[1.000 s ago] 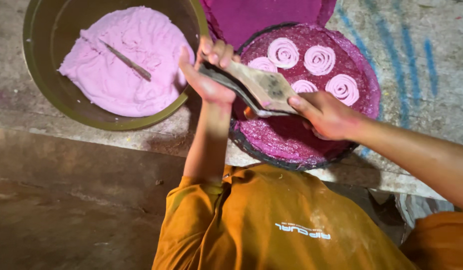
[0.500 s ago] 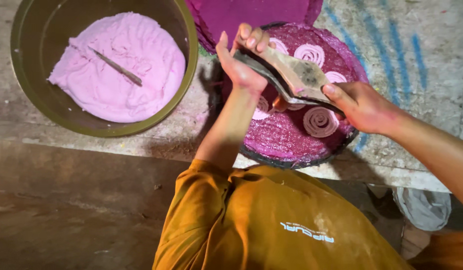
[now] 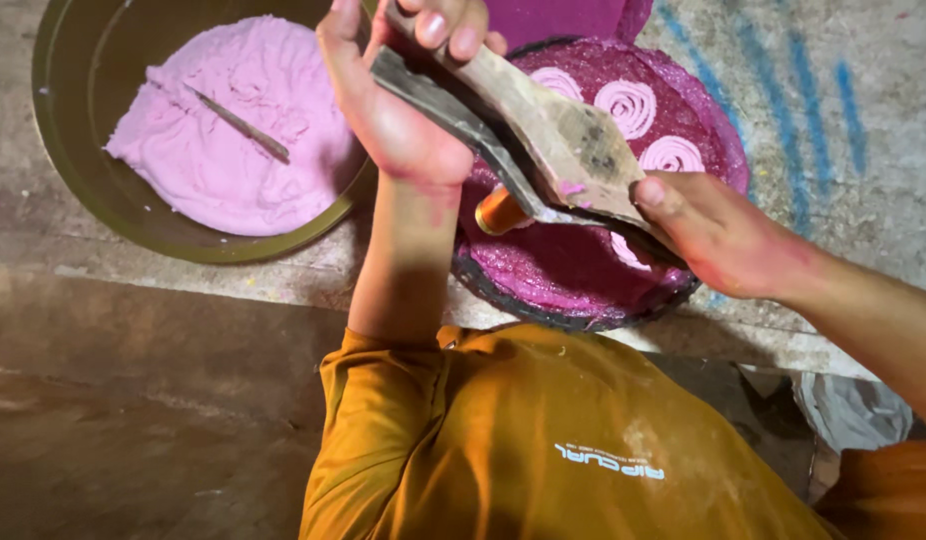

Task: The person scoops pink dough from a bowl and uses a wooden mold to press and shape it into rose-like spirals on a glittery purple tray. They repeat this process to create multiple decorative shapes.

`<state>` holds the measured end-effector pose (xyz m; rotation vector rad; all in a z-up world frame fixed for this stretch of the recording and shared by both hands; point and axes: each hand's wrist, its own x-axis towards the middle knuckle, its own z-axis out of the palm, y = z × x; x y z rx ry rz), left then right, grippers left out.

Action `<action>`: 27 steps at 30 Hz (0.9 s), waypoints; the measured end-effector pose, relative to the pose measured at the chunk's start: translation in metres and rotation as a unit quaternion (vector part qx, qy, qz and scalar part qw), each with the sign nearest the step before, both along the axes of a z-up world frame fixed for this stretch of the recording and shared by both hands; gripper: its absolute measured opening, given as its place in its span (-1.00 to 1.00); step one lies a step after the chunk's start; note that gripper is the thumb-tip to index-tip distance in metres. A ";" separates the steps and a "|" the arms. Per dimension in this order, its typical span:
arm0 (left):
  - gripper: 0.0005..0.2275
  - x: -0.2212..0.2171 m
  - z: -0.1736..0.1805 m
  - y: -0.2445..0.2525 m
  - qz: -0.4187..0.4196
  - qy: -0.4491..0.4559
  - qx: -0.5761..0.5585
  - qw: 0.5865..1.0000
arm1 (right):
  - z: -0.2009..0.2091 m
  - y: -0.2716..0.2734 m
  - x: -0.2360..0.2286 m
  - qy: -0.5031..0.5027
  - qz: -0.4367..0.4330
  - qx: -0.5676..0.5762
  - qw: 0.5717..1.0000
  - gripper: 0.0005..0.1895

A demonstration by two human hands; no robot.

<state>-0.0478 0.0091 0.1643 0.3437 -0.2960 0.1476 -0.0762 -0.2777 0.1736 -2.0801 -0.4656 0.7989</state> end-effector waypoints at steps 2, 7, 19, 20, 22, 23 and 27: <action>-0.65 -0.006 0.004 -0.002 -0.005 -0.001 0.003 1.000 | -0.002 -0.005 -0.006 0.025 -0.011 0.001 1.000 -0.36; -0.68 -0.012 -0.007 -0.023 -0.057 0.019 -0.031 0.998 | -0.016 -0.028 -0.015 0.053 -0.024 0.010 0.998 -0.35; -0.70 0.016 -0.059 -0.078 -0.102 0.051 -0.061 0.992 | -0.043 -0.067 -0.018 0.041 -0.079 -0.033 0.996 -0.26; -0.71 0.019 -0.062 -0.081 -0.103 0.050 -0.061 0.992 | -0.044 -0.069 -0.016 0.032 -0.080 -0.034 0.996 -0.27; -0.72 0.025 -0.069 -0.084 -0.103 0.048 -0.061 0.992 | -0.046 -0.070 -0.012 0.021 -0.082 -0.039 0.996 -0.28; -0.72 0.028 -0.071 -0.085 -0.102 0.048 -0.059 0.992 | -0.047 -0.071 -0.010 0.018 -0.084 -0.042 0.995 -0.28; -0.74 0.037 -0.084 -0.087 -0.090 0.052 -0.047 0.993 | -0.053 -0.070 -0.002 0.034 -0.095 -0.056 0.993 -0.26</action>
